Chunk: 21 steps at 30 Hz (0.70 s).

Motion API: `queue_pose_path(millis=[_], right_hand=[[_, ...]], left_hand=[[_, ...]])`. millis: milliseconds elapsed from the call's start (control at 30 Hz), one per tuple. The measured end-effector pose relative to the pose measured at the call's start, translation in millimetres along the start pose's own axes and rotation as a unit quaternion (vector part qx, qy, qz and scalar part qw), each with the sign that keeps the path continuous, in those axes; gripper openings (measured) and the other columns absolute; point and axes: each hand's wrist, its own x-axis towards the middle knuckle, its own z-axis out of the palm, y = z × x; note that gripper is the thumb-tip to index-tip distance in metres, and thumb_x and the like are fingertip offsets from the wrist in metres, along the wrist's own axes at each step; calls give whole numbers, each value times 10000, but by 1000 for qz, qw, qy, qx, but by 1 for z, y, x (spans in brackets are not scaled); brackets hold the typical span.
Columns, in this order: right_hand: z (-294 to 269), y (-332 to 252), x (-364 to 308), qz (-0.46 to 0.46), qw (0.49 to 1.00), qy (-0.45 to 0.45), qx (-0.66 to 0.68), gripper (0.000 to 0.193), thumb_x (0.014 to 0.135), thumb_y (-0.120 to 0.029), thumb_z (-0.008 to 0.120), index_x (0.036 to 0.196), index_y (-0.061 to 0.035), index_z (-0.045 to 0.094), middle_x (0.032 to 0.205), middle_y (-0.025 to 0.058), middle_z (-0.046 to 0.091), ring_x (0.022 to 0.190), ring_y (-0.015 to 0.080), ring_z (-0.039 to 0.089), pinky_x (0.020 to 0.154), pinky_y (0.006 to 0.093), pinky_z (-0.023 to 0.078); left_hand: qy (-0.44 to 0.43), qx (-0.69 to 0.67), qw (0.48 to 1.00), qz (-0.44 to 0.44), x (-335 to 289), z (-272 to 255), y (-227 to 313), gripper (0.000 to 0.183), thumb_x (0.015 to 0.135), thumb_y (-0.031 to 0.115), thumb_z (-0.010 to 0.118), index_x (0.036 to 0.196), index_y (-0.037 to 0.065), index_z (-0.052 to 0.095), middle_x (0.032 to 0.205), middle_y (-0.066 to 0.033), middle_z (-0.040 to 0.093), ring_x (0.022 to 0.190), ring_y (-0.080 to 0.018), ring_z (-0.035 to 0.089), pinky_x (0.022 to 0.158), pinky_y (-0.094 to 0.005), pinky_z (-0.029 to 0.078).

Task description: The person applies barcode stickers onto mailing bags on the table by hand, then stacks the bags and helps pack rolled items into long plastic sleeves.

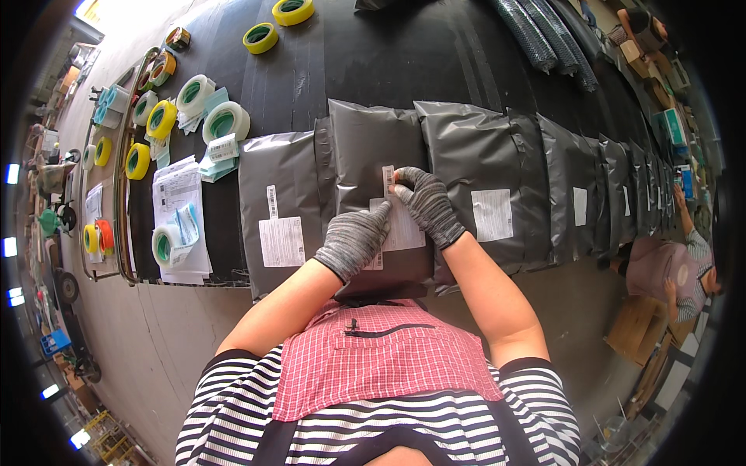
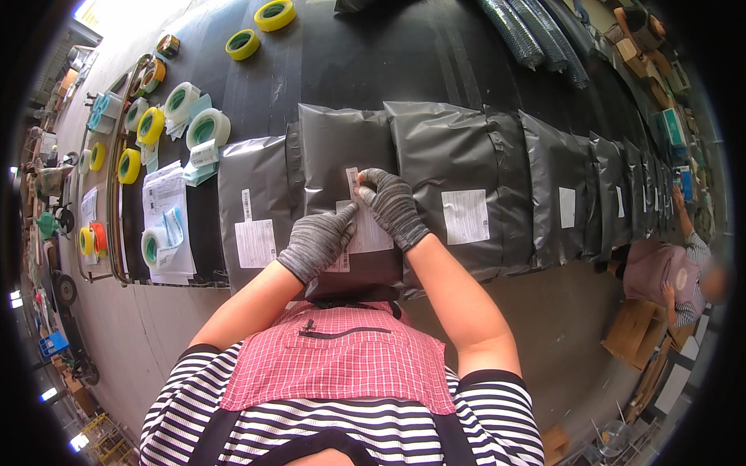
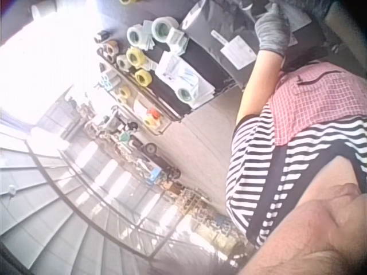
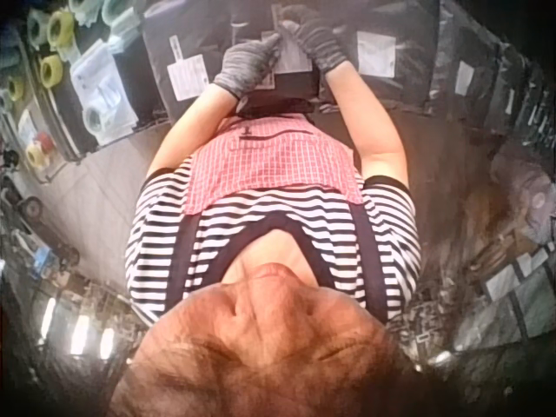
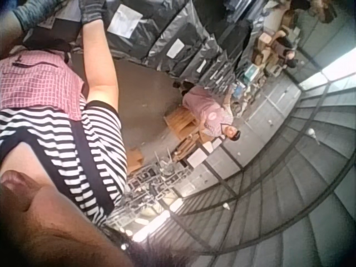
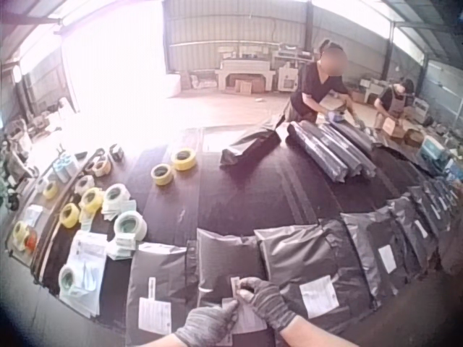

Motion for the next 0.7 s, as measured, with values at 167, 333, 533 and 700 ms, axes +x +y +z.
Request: queue_pose_path(millis=[167, 333, 533, 700], right_hand=[[5, 1, 0, -11, 1000, 27, 6, 221, 868, -130, 700, 1067, -34, 696, 991, 158, 736, 914, 292, 713, 844, 370, 549], [10, -3, -2, -38, 996, 33, -72, 215, 867, -121, 712, 1063, -32, 705, 967, 140, 733, 900, 292, 702, 847, 379, 550], [8, -19, 9, -30, 979, 63, -192, 773, 722, -166, 844, 1379, -85, 444, 1258, 230, 580, 1117, 355, 615, 954, 429, 505], [0, -22, 44, 6, 968, 26, -248, 646, 758, -256, 817, 1288, -65, 501, 1195, 228, 628, 1121, 394, 628, 963, 466, 506]], left_hand=[[-21, 3, 1000, -12, 0, -7, 6, 471, 1002, 325, 479, 1450, 179, 457, 894, -146, 713, 803, -336, 699, 714, -489, 536], [-77, 4, 996, -49, 11, -12, 10, 554, 995, 334, 488, 1512, 200, 343, 876, -166, 713, 793, -347, 699, 729, -497, 533], [-106, -5, 992, -72, 14, -10, 7, 544, 987, 300, 465, 1517, 230, 361, 947, -176, 729, 844, -356, 714, 774, -514, 545], [-52, -13, 997, -54, 11, -3, 4, 546, 990, 314, 495, 1511, 216, 364, 899, -187, 713, 835, -371, 697, 756, -498, 527]])
